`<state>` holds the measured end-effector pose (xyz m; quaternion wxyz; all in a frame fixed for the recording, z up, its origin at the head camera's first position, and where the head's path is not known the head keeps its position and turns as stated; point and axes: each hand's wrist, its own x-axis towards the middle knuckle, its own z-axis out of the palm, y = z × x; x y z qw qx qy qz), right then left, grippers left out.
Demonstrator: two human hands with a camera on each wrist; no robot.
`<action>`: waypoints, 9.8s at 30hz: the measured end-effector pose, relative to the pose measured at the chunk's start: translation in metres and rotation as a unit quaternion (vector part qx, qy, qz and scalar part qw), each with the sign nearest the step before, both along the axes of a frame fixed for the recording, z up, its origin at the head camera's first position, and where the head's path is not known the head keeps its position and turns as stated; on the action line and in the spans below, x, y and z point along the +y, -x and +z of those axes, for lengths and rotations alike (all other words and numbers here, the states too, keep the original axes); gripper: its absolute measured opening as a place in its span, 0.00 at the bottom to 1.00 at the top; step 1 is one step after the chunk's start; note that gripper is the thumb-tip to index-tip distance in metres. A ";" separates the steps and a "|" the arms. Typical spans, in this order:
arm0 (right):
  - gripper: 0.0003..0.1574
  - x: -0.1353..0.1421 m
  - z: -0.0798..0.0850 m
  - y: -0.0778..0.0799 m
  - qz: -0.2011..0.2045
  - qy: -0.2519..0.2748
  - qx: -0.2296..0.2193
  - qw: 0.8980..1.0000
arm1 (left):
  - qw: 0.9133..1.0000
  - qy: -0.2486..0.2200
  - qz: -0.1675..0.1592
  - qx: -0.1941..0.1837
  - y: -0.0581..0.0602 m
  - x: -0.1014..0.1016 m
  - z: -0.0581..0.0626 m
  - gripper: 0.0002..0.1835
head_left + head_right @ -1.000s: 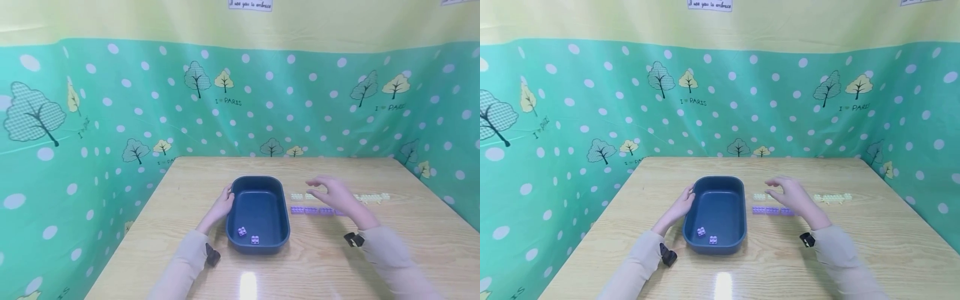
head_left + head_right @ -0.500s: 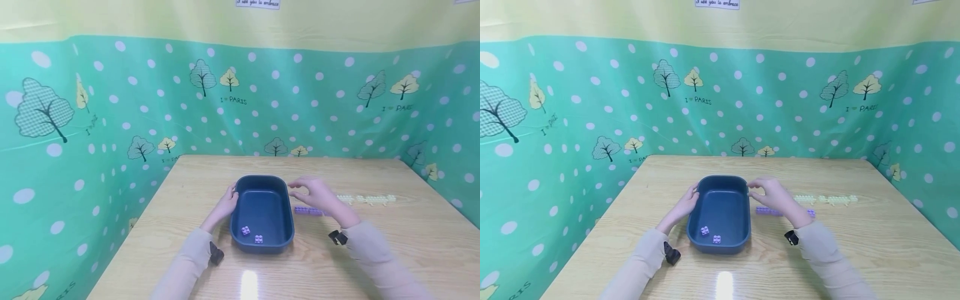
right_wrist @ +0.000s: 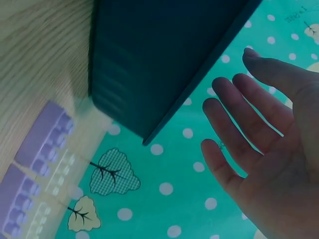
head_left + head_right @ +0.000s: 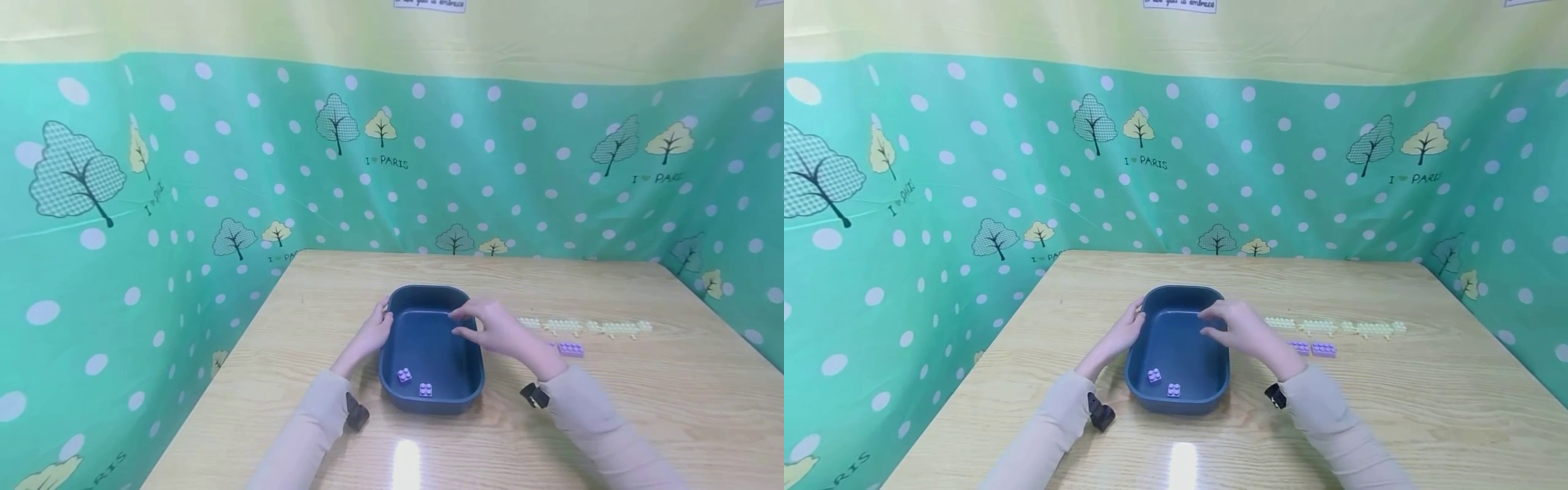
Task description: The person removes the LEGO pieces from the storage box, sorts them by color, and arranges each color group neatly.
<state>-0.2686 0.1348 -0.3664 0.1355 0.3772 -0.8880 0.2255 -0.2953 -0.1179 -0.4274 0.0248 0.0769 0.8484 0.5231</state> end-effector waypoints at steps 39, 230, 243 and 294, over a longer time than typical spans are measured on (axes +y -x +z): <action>0.14 -0.053 -0.032 -0.017 0.111 -0.102 -0.090 0.985 | 1.000 0.001 0.006 -0.008 -0.003 0.000 0.004 0.27; 0.16 0.184 -0.024 -0.026 -0.210 0.025 -0.048 0.976 | 0.999 0.028 0.011 0.013 0.000 0.004 0.001 0.27; 0.17 0.200 -0.029 -0.027 -0.245 0.009 -0.090 0.965 | 1.000 0.027 0.014 0.008 0.001 0.004 0.000 0.28; 0.12 0.214 -0.054 -0.011 -0.263 -0.042 -0.153 0.952 | 0.999 0.042 0.017 0.017 0.000 0.003 -0.003 0.27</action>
